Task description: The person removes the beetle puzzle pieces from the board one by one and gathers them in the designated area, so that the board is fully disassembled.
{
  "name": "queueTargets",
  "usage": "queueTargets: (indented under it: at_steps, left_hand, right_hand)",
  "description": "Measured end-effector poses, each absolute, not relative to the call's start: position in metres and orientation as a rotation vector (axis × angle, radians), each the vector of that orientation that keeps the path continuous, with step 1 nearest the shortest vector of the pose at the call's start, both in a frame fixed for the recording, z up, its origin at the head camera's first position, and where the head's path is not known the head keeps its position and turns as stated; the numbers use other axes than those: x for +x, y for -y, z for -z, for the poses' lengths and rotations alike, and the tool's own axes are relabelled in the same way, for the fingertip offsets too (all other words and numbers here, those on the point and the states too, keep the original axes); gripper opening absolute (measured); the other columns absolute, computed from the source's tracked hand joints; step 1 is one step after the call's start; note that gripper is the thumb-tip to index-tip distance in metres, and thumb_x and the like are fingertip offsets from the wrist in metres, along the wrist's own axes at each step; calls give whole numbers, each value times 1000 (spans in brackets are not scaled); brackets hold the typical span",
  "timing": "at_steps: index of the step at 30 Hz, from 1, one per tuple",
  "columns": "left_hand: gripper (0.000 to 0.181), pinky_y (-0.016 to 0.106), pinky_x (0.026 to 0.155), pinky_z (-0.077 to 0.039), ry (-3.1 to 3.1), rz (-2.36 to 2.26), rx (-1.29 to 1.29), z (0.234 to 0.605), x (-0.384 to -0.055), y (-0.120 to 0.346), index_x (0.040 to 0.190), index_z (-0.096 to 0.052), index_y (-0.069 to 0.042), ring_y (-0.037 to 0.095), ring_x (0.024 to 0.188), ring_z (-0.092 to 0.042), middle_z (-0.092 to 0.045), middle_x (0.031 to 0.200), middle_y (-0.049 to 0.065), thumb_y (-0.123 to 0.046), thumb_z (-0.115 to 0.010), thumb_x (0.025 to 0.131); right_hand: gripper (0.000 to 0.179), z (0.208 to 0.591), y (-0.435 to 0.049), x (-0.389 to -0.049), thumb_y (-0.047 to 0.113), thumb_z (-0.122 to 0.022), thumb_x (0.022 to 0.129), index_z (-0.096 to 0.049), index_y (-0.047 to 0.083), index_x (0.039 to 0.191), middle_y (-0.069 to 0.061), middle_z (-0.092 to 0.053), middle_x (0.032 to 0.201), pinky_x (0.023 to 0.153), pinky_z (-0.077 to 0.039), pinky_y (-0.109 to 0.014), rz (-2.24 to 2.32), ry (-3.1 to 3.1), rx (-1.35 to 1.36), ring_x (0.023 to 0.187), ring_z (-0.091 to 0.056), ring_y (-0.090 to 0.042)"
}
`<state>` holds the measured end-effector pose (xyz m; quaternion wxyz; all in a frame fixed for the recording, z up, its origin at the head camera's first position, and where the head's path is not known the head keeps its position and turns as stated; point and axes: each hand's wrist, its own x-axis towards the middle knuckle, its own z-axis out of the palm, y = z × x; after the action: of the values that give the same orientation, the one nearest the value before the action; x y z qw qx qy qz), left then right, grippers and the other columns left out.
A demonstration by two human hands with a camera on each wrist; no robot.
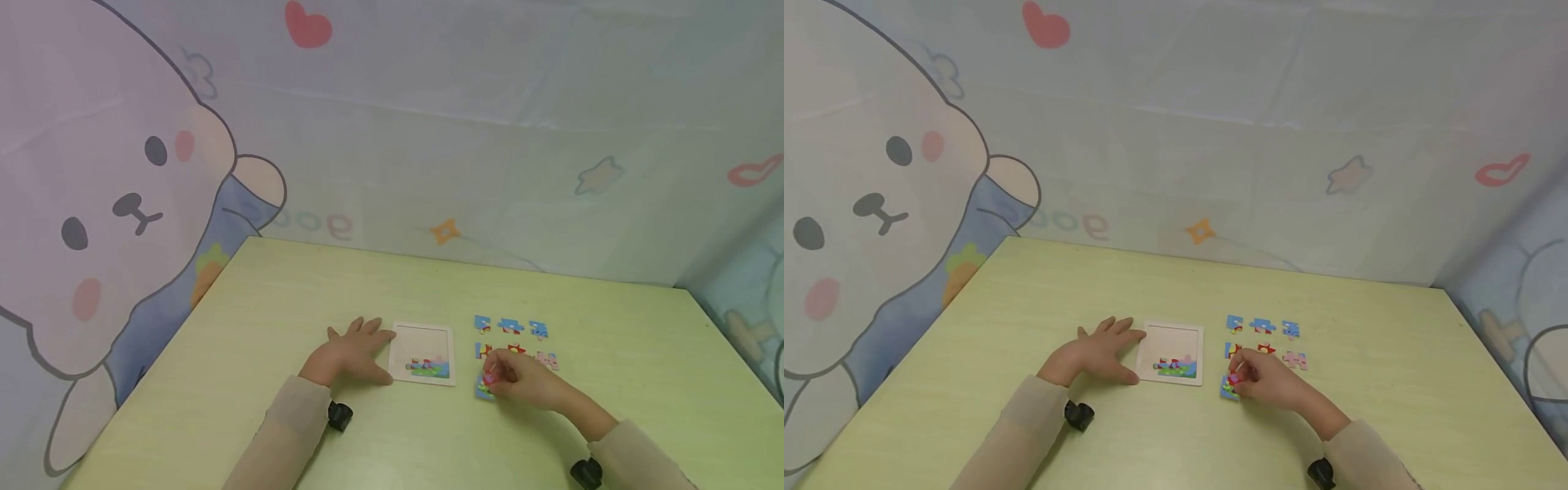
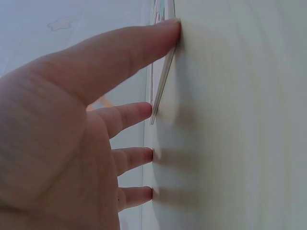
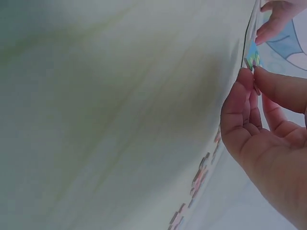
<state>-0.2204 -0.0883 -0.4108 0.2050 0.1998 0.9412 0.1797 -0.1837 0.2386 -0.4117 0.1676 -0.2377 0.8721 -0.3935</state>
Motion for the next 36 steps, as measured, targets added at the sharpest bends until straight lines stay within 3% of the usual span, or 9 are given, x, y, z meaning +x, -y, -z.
queueTargets:
  at_steps: [36]
  left_hand:
    - [78,78,102,-3,-2626,-519,544,411,-220,88,147,-40,-23,39,147,-6,-19,160,10,-41,-75,81]
  right_hand:
    - [14,417,-242,-185,8,-68,88,-62,3,100,3,-50,79,61,-37,-21,986,-2562,-687,71,-43,-4]
